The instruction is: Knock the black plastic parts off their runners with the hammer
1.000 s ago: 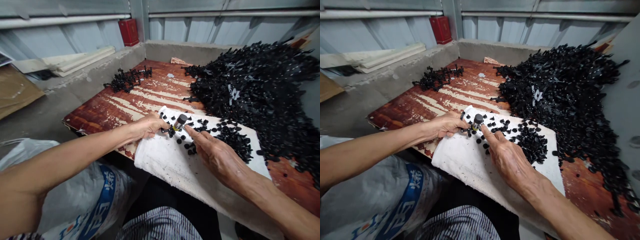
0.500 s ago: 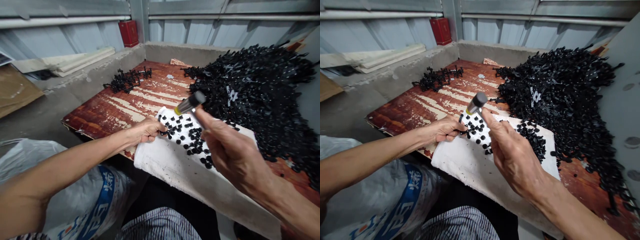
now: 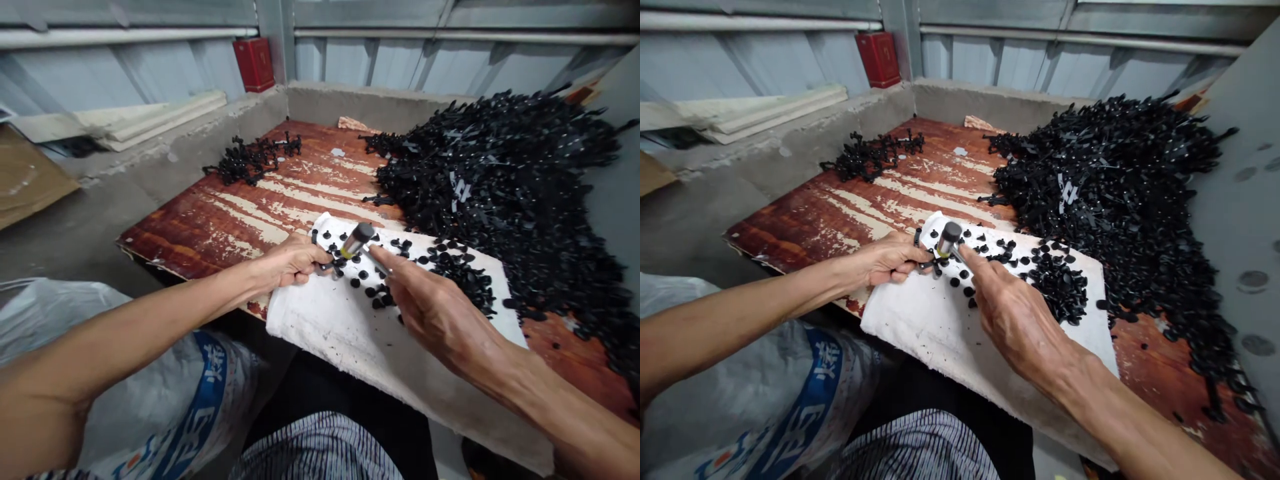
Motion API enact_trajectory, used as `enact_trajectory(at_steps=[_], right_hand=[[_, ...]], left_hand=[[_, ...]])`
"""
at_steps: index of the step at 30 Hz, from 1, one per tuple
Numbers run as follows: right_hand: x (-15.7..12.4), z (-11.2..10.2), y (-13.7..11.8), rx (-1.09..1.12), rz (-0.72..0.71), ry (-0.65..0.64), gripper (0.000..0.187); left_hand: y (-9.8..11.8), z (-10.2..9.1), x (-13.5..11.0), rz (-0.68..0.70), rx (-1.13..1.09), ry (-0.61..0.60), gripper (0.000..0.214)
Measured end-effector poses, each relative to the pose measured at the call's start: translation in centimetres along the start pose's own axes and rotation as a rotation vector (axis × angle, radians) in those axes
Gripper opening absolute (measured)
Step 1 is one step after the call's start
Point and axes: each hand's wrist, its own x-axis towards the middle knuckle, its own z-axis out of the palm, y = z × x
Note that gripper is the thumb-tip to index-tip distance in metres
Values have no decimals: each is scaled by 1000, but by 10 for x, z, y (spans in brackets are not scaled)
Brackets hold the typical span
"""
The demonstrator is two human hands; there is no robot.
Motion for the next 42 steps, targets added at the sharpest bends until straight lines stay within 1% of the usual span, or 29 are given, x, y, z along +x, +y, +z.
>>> enact_trajectory(at_steps=[2,5,7,10,14,16,22,26,32,42], right_hand=[[-4,-5,-1,92,61,80,51],[-15,-7,2,323,257,188,48],[-26,-6,4,464,363,195,45],[-42,-3,2,613,467,205,41],[-59,-4,-7,746,595,262,40],[-66,-4,-9,774,641,291,40],[-78,-1,-6,785,677,333,43],[-78,0,-4,806,710,318,45],[-79,1,-1,788,691,317,46],[-81,3,1,787,675,327,41]], left_hand=[[2,1,-6,-35,-75,-6,19],[1,4,-16,-59,-139,-38,20],[0,7,-19,-35,-174,-45,23],[-3,16,-21,9,-244,-12,23],[-8,27,-20,-3,-294,55,19],[-11,30,-18,-11,-297,80,18],[-19,33,-11,12,-291,95,14],[-20,33,-9,19,-294,85,13],[-18,36,-12,3,-289,101,15],[-16,39,-14,2,-261,111,17]])
